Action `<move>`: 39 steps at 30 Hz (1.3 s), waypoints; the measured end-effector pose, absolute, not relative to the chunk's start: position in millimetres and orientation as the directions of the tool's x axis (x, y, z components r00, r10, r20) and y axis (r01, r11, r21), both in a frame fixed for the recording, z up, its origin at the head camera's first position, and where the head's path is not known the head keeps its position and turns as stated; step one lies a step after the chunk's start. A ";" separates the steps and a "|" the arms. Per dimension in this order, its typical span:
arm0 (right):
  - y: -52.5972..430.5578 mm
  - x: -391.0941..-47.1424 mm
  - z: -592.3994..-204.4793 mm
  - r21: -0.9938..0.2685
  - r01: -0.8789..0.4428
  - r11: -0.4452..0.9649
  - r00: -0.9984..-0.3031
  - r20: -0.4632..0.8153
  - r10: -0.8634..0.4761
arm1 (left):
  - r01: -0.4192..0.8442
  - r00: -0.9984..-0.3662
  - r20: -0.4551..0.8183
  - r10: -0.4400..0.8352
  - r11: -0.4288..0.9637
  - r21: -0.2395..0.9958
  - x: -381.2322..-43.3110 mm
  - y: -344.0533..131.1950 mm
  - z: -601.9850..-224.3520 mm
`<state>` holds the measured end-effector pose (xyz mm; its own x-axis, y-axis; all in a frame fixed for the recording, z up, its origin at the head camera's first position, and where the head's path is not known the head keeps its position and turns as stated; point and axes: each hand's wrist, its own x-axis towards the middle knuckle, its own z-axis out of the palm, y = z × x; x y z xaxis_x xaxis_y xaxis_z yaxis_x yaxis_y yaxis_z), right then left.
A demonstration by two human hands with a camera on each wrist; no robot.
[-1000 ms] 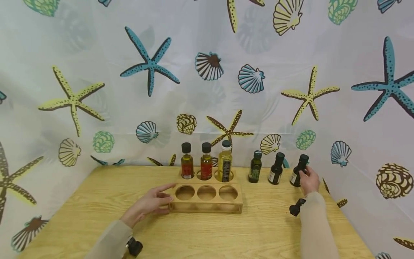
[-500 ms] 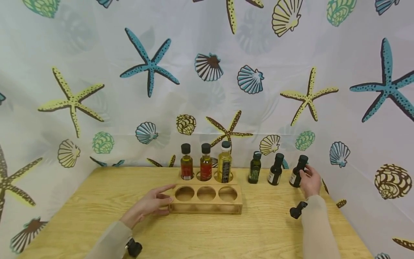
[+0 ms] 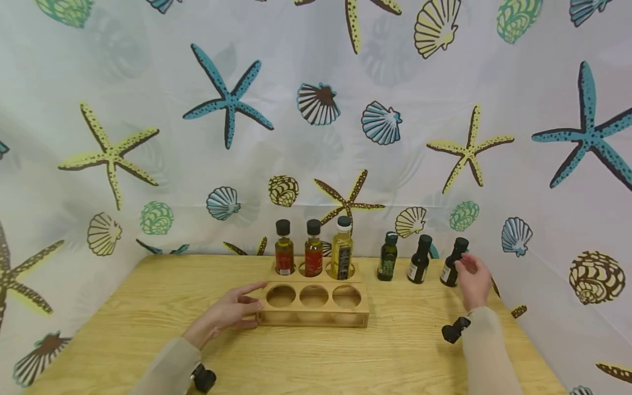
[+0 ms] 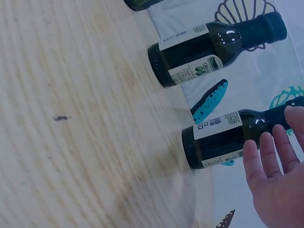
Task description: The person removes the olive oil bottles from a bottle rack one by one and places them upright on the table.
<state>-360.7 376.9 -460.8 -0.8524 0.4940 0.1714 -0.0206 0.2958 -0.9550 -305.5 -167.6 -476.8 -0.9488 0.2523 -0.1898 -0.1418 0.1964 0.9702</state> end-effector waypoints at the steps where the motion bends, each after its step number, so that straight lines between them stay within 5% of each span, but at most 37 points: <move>1: 376.1 -360.4 -461.6 -0.957 -0.022 0.290 -0.858 0.167 0.487 | -0.143 -0.949 -0.191 0.252 0.196 0.970 -305.5 -167.6 -476.9; 20: 345.6 -357.5 -463.6 -0.948 -0.172 0.266 -0.921 0.251 0.298 | -0.159 -0.947 -0.201 0.252 0.178 0.971 -306.5 -164.4 -476.8; 39: 291.7 -358.8 -464.1 -0.959 -0.170 0.227 -0.971 0.203 0.129 | -0.156 -0.948 -0.196 0.251 0.169 0.973 -308.8 -165.1 -476.8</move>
<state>-358.8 291.7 -464.1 -0.9707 0.1289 0.2029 -0.1703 0.2267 -0.9590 -308.8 -165.1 -476.8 -0.9480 0.2508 -0.1958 -0.1563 0.1690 0.9731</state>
